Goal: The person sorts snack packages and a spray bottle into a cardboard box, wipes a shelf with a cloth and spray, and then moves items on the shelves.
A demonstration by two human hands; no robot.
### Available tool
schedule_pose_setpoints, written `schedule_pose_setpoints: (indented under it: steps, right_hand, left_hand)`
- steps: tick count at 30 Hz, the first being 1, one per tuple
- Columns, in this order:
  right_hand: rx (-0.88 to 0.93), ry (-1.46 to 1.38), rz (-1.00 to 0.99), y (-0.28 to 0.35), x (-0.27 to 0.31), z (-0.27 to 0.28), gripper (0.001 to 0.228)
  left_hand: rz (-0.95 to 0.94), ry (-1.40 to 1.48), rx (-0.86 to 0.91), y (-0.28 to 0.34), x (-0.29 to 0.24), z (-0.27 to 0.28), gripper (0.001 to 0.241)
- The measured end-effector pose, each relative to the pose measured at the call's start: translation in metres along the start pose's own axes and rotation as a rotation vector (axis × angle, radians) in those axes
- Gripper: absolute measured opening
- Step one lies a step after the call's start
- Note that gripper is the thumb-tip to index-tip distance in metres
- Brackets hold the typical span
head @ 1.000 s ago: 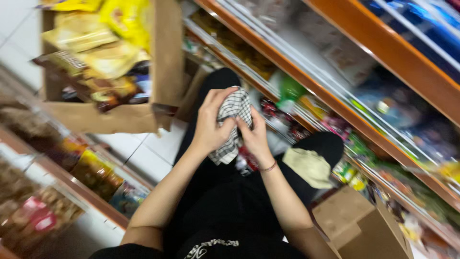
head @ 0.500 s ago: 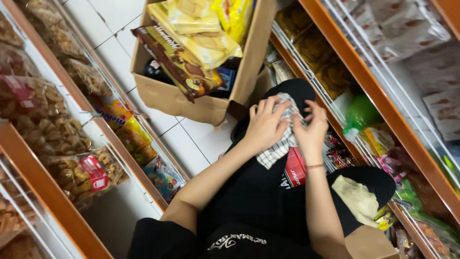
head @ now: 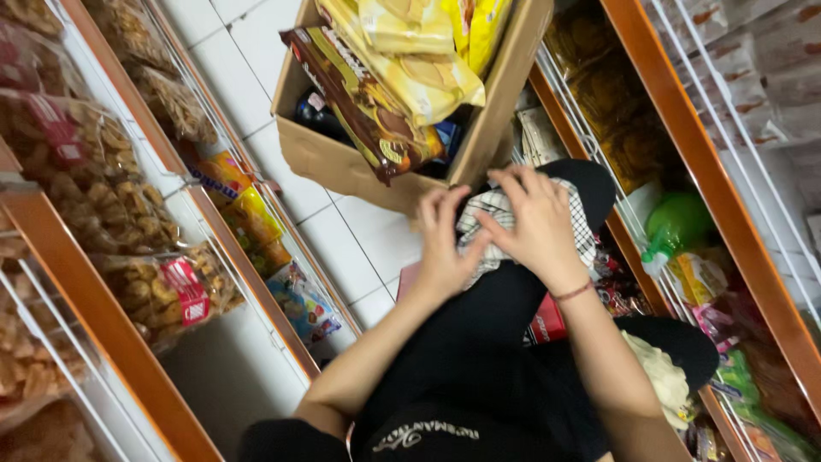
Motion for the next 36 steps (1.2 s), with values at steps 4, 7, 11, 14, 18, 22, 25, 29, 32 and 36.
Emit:
schedule_pose_setpoints:
  steps: [4, 7, 11, 14, 18, 22, 25, 29, 32, 36]
  right_hand:
    - [0.156, -0.011, -0.052, 0.015, -0.029, -0.002, 0.058]
    - [0.181, -0.249, 0.069, 0.022, -0.039, 0.014, 0.078]
    - [0.142, -0.345, 0.097, 0.036, -0.061, 0.035, 0.080]
    - [0.098, -0.589, -0.245, 0.057, -0.097, 0.033, 0.053]
    - [0.000, -0.375, -0.445, 0.061, -0.150, 0.008, 0.039]
    - [0.011, -0.820, -1.070, 0.098, -0.205, -0.035, 0.042]
    - [-0.028, -1.165, -1.121, 0.104, -0.230, -0.048, 0.049]
    - [-0.139, -1.398, -0.736, 0.081, -0.228, -0.017, 0.060]
    - [-0.250, -1.666, -0.506, 0.081, -0.188, 0.035, 0.068]
    - [-0.055, -0.771, -0.294, 0.074, -0.148, 0.061, 0.072]
  left_hand:
    - [0.082, 0.128, 0.288, 0.002, -0.003, -0.025, 0.066]
    - [0.101, 0.274, 0.294, -0.007, 0.000, -0.033, 0.054]
    - [0.358, 0.687, 0.601, -0.028, 0.017, -0.051, 0.048]
    - [0.458, 0.666, 0.684, -0.042, 0.030, -0.064, 0.042]
    - [0.003, 0.223, 0.567, -0.056, 0.013, -0.060, 0.053]
    - [-0.071, 0.175, 0.571, -0.052, 0.009, -0.060, 0.058]
    - [0.194, 0.304, 0.573, -0.054, 0.034, -0.075, 0.046]
    - [0.079, 0.176, 0.422, -0.064, 0.025, -0.074, 0.041]
    - [-0.151, 0.049, 0.305, -0.058, -0.007, -0.063, 0.044]
    - [-0.413, -0.336, 0.276, -0.052, -0.031, -0.069, 0.050]
Point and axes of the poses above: each hand's wrist, its own y-axis away from the middle knuckle, its own z-axis out of the back of the hand, x = y × z, the point moved 7 cm from there along -y, towards the middle knuckle, and after that the axes turned 6 degrees about -x, right-handed, at the moved point
